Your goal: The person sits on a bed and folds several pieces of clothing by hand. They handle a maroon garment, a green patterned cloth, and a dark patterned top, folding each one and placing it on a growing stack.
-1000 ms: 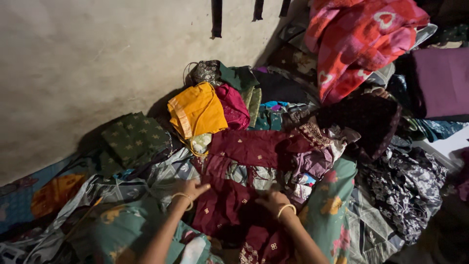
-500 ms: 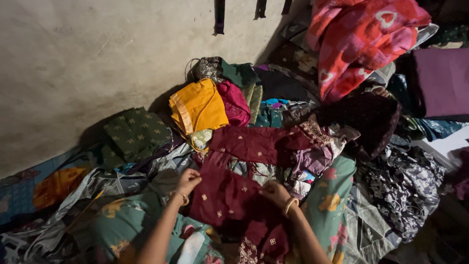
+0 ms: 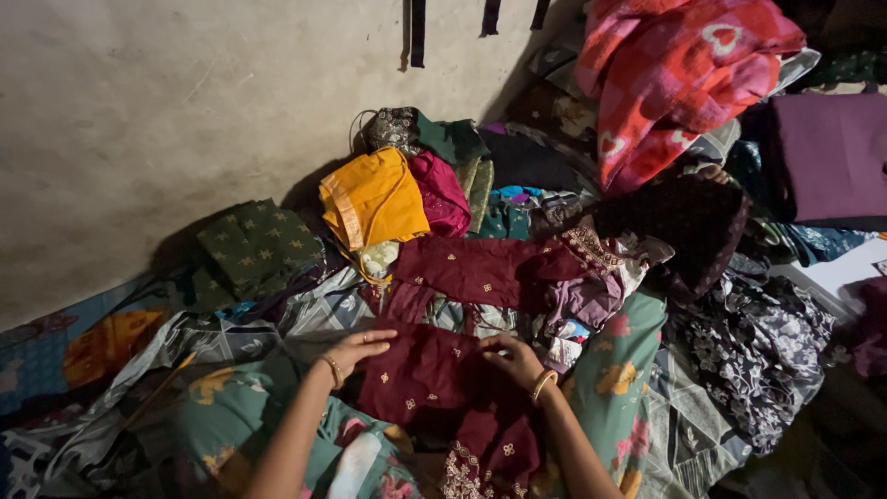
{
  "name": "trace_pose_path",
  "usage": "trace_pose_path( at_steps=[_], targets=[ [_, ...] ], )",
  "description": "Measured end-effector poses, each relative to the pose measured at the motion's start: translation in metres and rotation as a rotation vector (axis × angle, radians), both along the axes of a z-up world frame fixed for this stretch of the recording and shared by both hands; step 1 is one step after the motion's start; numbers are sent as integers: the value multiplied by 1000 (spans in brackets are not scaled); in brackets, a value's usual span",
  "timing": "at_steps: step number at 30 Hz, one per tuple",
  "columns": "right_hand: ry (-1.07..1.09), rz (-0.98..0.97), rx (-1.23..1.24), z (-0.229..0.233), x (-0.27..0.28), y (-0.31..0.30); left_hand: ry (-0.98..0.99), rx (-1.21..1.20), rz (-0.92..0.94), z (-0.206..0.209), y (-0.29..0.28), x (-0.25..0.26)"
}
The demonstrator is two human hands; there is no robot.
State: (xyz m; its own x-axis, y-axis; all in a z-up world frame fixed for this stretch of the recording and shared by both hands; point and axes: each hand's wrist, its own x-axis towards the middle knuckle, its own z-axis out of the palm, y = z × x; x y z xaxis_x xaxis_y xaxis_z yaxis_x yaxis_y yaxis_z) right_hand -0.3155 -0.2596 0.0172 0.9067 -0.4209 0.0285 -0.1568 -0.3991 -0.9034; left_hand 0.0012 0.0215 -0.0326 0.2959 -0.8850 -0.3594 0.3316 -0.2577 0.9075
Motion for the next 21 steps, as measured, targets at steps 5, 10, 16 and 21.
trace_pose_path(
  at_steps=[5,10,16,21],
  targets=[
    [29,-53,173,17,-4,8,-98,-49,-14,-2,-1,5],
    [100,-93,344,27,-8,11,-145,-54,-17,4,2,13],
    [73,58,361,15,-6,3,-453,12,-128,22,8,18],
    [60,121,320,0,-6,0,-529,5,-202,21,14,20]
  ],
)
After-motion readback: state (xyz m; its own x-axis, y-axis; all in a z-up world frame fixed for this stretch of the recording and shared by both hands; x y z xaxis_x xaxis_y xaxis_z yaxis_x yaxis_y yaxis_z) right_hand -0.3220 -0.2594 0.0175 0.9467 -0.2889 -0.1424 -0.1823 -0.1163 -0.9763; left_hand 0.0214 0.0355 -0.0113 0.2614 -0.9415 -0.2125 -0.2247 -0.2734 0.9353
